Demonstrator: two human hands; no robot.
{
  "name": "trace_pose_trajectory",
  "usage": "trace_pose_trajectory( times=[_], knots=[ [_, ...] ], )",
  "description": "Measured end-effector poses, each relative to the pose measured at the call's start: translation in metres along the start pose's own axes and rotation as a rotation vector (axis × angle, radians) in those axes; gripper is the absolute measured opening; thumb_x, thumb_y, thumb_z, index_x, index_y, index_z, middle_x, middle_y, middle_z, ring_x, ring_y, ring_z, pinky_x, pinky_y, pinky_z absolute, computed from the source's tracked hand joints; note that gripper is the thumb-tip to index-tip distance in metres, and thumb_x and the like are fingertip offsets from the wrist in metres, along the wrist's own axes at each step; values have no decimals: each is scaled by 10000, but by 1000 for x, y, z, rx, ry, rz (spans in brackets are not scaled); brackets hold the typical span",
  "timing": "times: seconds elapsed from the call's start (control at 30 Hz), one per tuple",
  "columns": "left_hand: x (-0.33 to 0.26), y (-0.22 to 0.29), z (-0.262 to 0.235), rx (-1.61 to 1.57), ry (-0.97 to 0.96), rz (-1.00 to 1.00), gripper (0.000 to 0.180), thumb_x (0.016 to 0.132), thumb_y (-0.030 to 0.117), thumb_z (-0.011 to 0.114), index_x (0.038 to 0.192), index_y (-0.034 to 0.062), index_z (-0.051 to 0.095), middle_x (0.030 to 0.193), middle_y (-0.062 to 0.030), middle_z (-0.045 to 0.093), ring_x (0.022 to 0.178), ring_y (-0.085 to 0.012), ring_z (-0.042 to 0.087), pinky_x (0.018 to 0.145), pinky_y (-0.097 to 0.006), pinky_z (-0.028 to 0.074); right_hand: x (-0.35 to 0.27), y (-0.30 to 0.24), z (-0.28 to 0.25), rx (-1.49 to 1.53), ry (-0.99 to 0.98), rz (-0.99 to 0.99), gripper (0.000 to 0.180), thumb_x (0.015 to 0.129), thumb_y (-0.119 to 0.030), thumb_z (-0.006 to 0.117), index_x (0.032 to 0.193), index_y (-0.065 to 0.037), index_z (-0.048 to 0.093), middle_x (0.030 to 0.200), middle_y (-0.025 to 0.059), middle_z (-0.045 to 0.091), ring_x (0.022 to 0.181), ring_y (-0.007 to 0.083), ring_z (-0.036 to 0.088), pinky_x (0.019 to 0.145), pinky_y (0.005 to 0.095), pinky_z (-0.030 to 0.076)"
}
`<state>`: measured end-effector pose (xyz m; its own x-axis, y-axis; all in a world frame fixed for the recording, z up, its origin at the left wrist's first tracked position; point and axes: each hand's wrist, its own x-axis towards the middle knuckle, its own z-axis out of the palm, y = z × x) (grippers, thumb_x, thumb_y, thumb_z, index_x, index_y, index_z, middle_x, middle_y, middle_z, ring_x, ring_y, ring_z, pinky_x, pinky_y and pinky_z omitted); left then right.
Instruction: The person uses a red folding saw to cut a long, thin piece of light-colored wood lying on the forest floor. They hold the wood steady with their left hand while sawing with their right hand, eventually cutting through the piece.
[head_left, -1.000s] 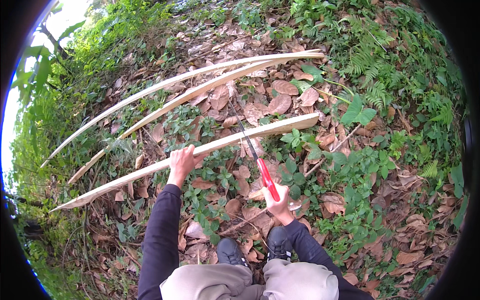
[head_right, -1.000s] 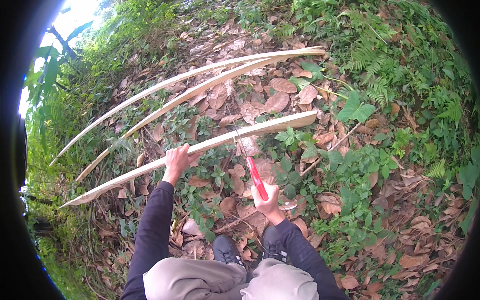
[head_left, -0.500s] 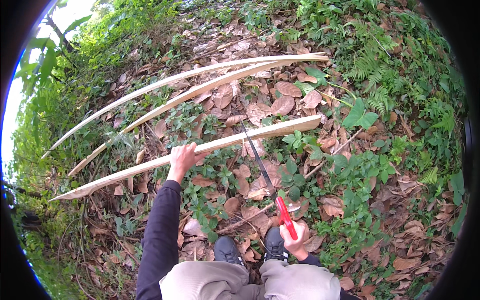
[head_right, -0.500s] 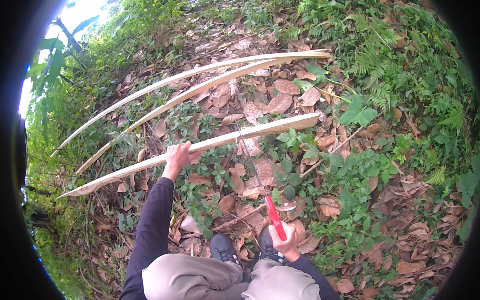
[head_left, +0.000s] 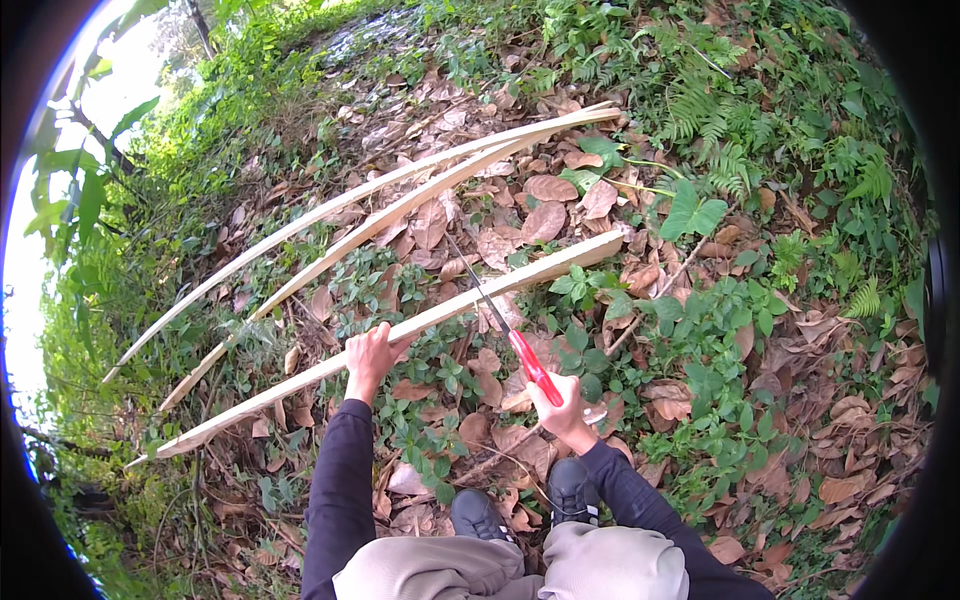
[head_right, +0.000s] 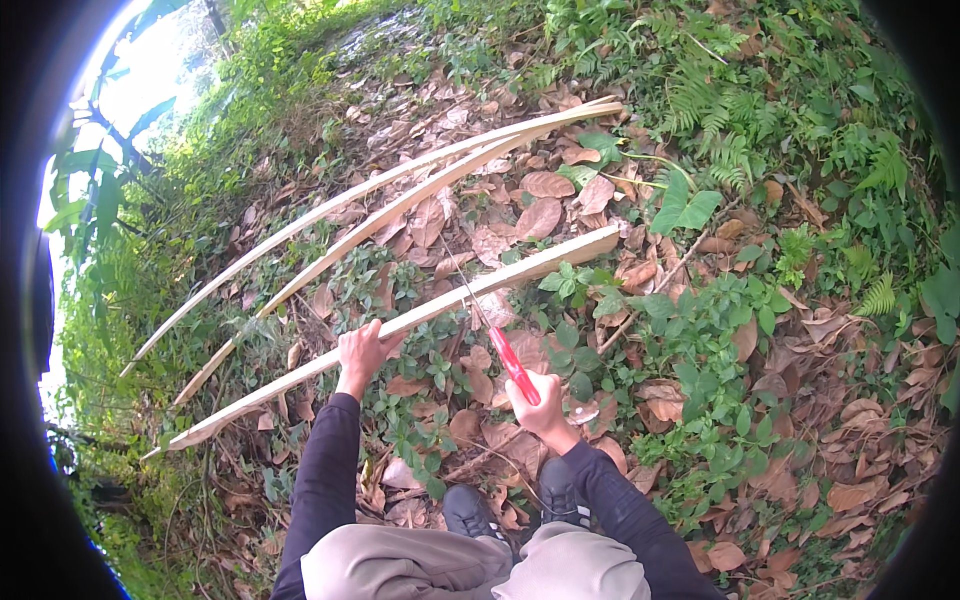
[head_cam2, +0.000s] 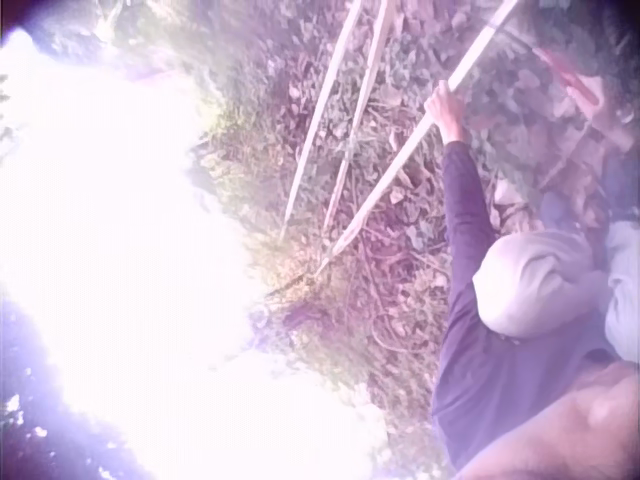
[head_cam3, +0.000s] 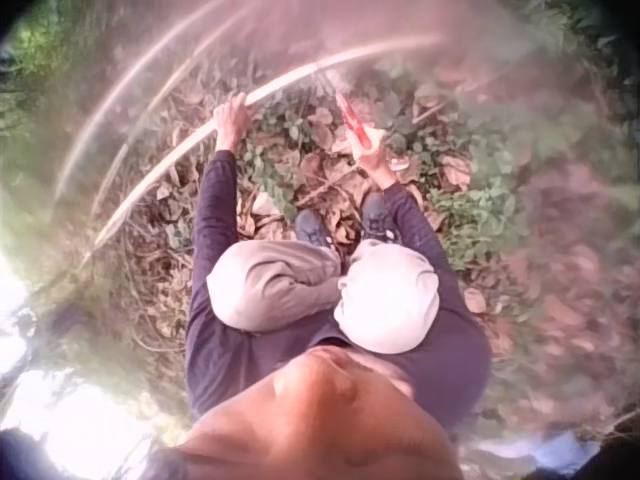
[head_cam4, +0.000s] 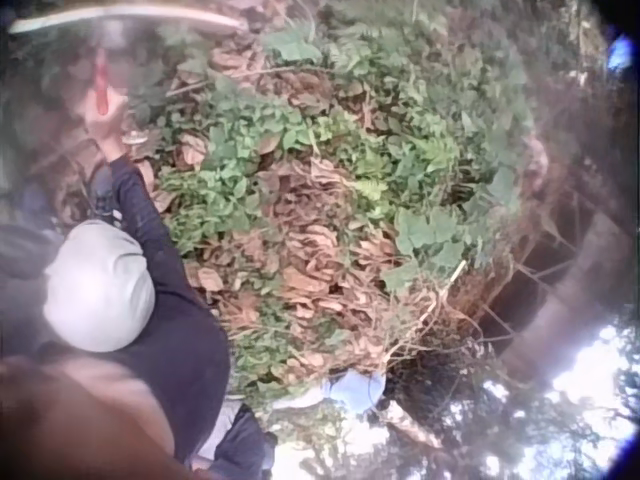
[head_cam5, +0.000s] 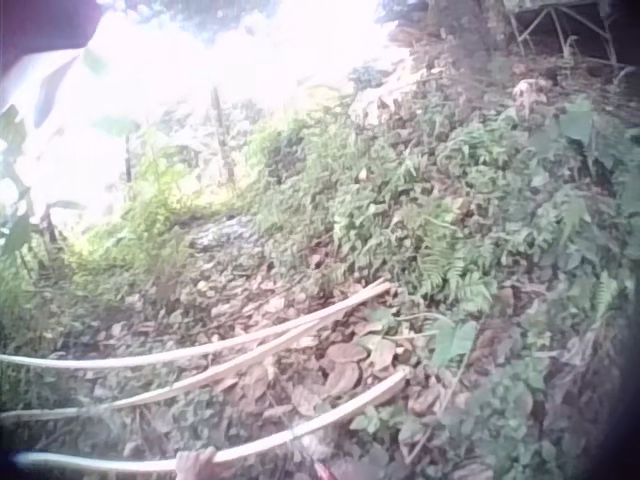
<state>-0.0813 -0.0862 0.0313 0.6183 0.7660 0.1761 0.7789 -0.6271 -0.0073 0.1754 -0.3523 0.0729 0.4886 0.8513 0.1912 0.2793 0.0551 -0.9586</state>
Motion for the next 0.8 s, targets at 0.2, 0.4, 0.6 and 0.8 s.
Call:
trace_pose_trajectory(
  times=[0.2,0.4,0.6,0.8],
  knots=[
    [10,-12,0,66,-67,8,603,829,673,690,730,86,594,644,-131,682,588,-343,683,571,-457,520,-12,-15,1,-4,-12,35,224,875,-85,664,688,4,581,528,117,520,434,208,543,459,366,391],
    [6,-7,3,25,-64,-2,598,826,673,693,724,97,569,649,-119,682,575,-329,679,558,-438,517,-86,-29,-47,-42,-61,138,186,854,-87,678,708,-1,603,523,105,499,432,226,536,464,363,394],
    [-10,-11,7,33,28,28,551,827,617,733,752,104,546,658,-89,677,566,-304,678,530,-420,513,-50,-13,-27,-50,-38,17,199,848,-58,660,678,3,577,530,98,513,437,209,542,464,349,384],
    [-3,-7,3,3,33,25,523,832,594,740,769,104,567,664,-97,687,583,-309,687,545,-432,523,6,-10,0,14,-5,-8,239,876,-95,654,674,6,575,505,105,503,422,193,530,457,364,379]
  ],
)
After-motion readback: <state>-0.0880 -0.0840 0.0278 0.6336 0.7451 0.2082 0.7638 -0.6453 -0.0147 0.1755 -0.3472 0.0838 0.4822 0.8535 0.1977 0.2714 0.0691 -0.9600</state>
